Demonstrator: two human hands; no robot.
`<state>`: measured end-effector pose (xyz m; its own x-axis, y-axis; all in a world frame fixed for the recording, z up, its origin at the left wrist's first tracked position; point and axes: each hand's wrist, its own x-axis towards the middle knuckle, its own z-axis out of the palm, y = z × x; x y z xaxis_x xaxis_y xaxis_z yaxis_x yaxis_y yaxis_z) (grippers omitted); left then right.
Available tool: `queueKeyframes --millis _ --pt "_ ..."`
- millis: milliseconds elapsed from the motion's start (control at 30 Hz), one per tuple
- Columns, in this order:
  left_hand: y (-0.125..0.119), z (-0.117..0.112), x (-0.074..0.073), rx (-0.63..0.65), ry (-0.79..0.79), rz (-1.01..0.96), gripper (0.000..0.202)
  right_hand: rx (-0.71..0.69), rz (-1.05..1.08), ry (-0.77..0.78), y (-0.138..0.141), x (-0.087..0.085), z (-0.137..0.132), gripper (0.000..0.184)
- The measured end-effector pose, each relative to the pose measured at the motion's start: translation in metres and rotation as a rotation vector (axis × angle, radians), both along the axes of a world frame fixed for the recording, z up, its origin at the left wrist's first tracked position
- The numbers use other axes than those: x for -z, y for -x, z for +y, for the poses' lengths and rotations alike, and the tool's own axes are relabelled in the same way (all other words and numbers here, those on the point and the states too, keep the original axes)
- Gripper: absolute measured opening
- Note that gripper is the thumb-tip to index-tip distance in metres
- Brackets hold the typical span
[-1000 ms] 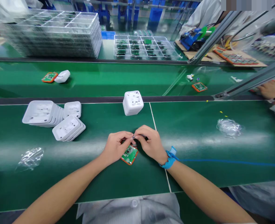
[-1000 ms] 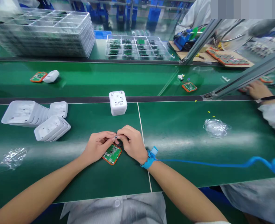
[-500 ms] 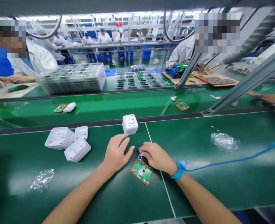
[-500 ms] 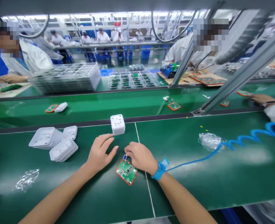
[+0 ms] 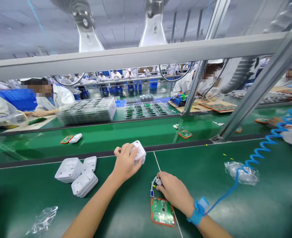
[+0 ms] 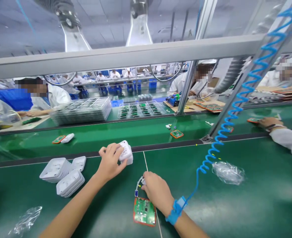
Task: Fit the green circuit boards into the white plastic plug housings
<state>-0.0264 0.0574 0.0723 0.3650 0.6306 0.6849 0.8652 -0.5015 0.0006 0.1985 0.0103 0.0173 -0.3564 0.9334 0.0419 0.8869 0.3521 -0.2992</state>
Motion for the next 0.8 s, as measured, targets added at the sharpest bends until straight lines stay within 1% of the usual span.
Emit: queueKeyframes --millis 67,100,133,167,200,300,333,400,467,533,633,733,800 --pt "0.007 -0.016 0.005 0.053 -0.066 -0.108 0.029 -0.069 0.048 -0.108 0.003 -0.001 0.001 0.011" --pt "0.011 -0.026 0.008 0.073 -0.050 -0.166 0.028 -0.124 0.074 -0.169 0.004 -0.002 0.001 0.012" --pt "0.014 -0.036 0.012 0.078 0.009 -0.223 0.023 -0.192 0.100 -0.228 0.005 -0.003 0.000 0.012" --pt "0.017 -0.045 0.016 0.065 0.103 -0.282 0.019 -0.264 0.128 -0.279 0.007 -0.004 -0.001 0.012" --pt "0.020 -0.054 0.021 0.039 0.228 -0.340 0.021 -0.333 0.157 -0.317 0.008 -0.004 -0.004 0.012" --pt "0.021 -0.071 0.036 -0.039 0.644 -0.471 0.039 -0.479 0.268 -0.348 0.014 -0.003 -0.013 0.020" --pt "0.020 -0.073 0.041 -0.030 0.732 -0.480 0.042 -0.506 0.305 -0.338 0.016 -0.002 -0.016 0.024" --pt "0.018 -0.071 0.049 -0.001 0.833 -0.497 0.047 -0.539 0.353 -0.308 0.021 -0.003 -0.019 0.032" --pt "0.016 -0.068 0.053 0.097 0.926 -0.474 0.051 -0.554 0.370 -0.323 0.026 -0.005 -0.022 0.032" --pt "0.016 -0.067 0.053 0.177 0.964 -0.460 0.054 -0.553 0.361 -0.389 0.030 -0.007 -0.023 0.025" --pt "0.018 -0.069 0.049 0.233 0.971 -0.457 0.055 -0.533 0.323 -0.478 0.031 -0.006 -0.025 0.020" --pt "0.022 -0.072 0.045 0.280 0.987 -0.412 0.043 -0.474 0.319 -0.490 0.029 0.000 -0.025 0.022" --pt "0.022 -0.072 0.045 0.277 0.982 -0.376 0.033 -0.459 0.322 -0.493 0.027 0.003 -0.024 0.022"
